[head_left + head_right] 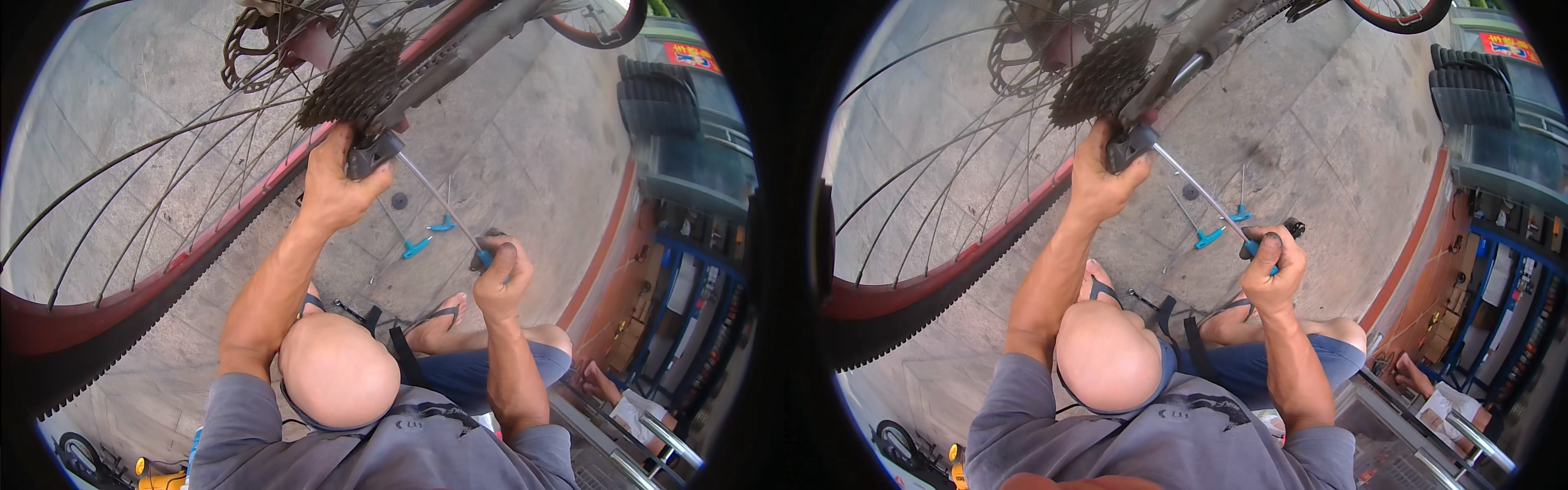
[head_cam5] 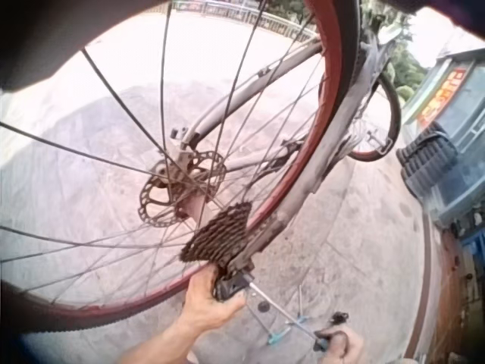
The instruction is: The person is repairing a bicycle's rear derailleur. They use a blue T-handle hex wrench to tighten screws and adjust the derailleur mechanism while seated on the ground.
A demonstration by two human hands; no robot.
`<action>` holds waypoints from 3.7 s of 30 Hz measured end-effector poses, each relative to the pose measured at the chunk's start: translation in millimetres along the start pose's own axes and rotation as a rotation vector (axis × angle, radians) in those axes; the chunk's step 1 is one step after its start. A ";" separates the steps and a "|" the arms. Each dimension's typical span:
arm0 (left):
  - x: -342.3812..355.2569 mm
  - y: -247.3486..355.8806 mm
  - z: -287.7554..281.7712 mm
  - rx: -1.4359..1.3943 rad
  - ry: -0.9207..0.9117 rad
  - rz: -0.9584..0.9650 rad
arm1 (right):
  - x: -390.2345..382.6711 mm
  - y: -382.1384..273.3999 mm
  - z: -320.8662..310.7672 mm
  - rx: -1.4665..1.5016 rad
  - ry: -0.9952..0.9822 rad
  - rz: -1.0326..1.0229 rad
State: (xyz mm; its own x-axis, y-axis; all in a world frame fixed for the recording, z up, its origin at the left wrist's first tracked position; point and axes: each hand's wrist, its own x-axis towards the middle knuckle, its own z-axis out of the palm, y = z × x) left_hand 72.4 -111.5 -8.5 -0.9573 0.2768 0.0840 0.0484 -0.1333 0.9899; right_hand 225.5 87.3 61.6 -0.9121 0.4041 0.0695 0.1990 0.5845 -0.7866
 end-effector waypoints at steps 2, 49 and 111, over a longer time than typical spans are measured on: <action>-1.0 -3.0 -0.1 0.033 0.006 -0.012 | 3.3 -2.1 -3.8 0.045 -0.061 0.114; 0.5 2.3 0.3 0.008 0.027 0.110 | 19.7 -6.7 5.7 0.125 0.127 0.514; 8.6 1.5 -9.8 0.271 -0.012 0.134 | 30.3 27.3 -24.3 0.119 -0.604 -0.352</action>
State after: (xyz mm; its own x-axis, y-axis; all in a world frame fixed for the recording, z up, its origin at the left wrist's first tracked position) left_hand 61.4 -118.7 -7.4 -0.9340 0.2852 0.2154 0.2497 0.0895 0.9642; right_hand 212.0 132.6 57.2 -0.9613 -0.2753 0.0063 -0.1528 0.5141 -0.8440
